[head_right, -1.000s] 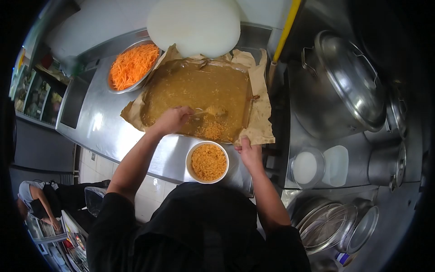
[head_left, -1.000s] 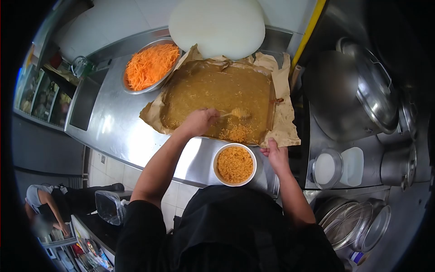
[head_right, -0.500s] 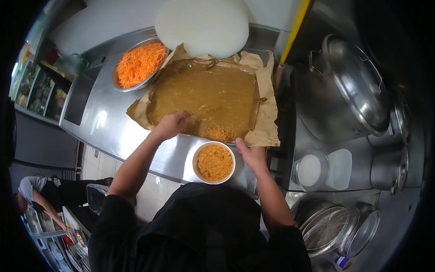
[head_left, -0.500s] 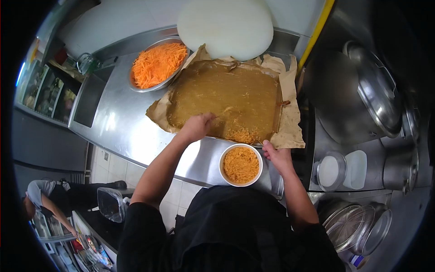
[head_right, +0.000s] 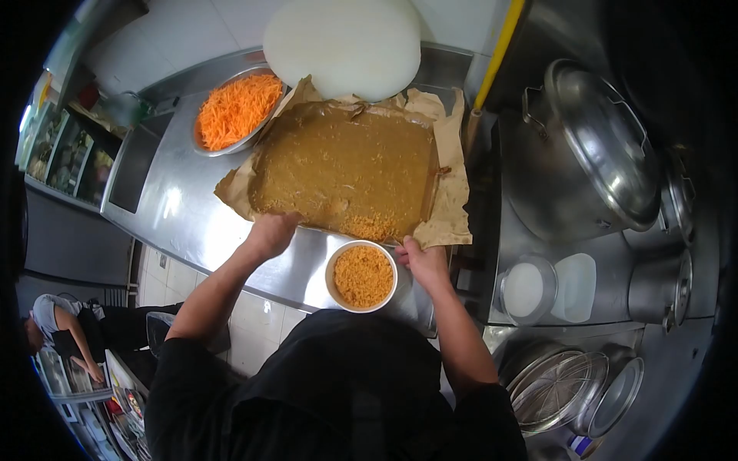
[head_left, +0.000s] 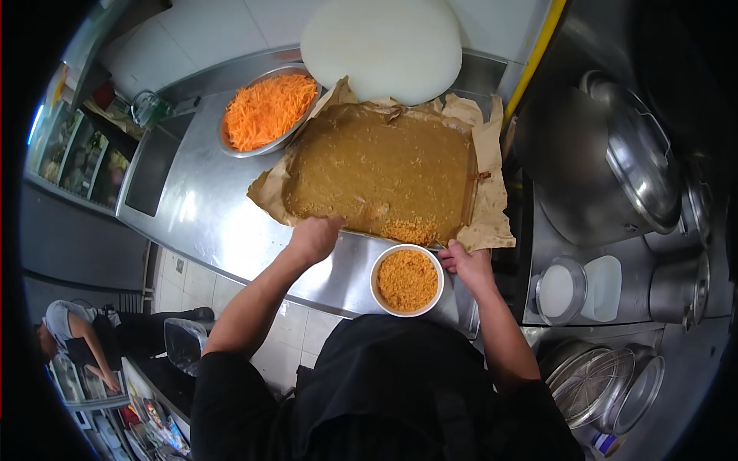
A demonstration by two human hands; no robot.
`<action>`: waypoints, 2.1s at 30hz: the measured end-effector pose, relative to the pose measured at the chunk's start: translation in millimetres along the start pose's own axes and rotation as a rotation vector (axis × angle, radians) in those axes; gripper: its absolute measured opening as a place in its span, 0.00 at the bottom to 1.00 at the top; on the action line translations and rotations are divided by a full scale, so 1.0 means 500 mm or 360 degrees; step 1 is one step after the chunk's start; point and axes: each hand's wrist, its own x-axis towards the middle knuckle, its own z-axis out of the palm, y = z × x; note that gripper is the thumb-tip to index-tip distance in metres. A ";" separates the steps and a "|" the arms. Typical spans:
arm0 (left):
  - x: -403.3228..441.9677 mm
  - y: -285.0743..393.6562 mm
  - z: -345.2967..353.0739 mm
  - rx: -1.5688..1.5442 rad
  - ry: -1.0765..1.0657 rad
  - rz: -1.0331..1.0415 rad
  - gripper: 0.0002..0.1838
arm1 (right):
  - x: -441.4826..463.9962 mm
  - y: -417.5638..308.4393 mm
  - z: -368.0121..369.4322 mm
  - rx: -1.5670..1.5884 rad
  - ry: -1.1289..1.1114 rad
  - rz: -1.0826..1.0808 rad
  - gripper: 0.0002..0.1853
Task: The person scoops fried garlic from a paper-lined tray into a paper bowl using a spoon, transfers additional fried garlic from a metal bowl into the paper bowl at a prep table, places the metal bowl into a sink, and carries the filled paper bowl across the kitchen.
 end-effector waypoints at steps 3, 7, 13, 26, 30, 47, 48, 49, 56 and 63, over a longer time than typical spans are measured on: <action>-0.006 0.035 0.005 -0.0040 -0.0096 0.0129 0.14 | 0.005 0.011 0.001 0.0071 0.0012 0.0039 0.16; 0.041 0.085 -0.004 -0.0037 -0.0259 0.0298 0.16 | 0.011 0.025 0.003 0.0078 -0.0001 0.0024 0.16; 0.093 0.141 -0.042 -0.0242 -0.0347 0.0344 0.17 | 0.008 0.017 0.014 0.0166 0.0039 0.0016 0.16; 0.125 0.114 -0.027 -0.0652 -0.0358 0.0346 0.18 | 0.001 0.008 0.003 0.0114 -0.0050 -0.0094 0.18; 0.119 0.093 -0.032 -0.0893 -0.0264 0.0336 0.17 | -0.011 0.001 -0.003 0.0055 -0.0046 -0.0172 0.18; -0.147 0.077 0.032 -0.0504 0.0452 0.0558 0.12 | -0.009 0.006 -0.015 0.0172 -0.0012 -0.0150 0.22; -0.151 0.080 0.036 -0.0545 0.0527 0.0568 0.12 | -0.007 0.007 -0.015 0.0173 -0.0022 -0.0158 0.22; -0.155 0.083 0.041 -0.0587 0.0602 0.0581 0.12 | -0.006 0.009 -0.016 0.0175 -0.0030 -0.0168 0.22; -0.179 0.069 0.091 -0.0697 0.0630 0.0577 0.11 | -0.002 0.017 -0.017 0.0144 -0.0033 -0.0123 0.22; -0.178 0.068 0.074 -0.0738 0.0671 0.0606 0.09 | 0.007 0.020 -0.023 0.0139 -0.0089 -0.0116 0.21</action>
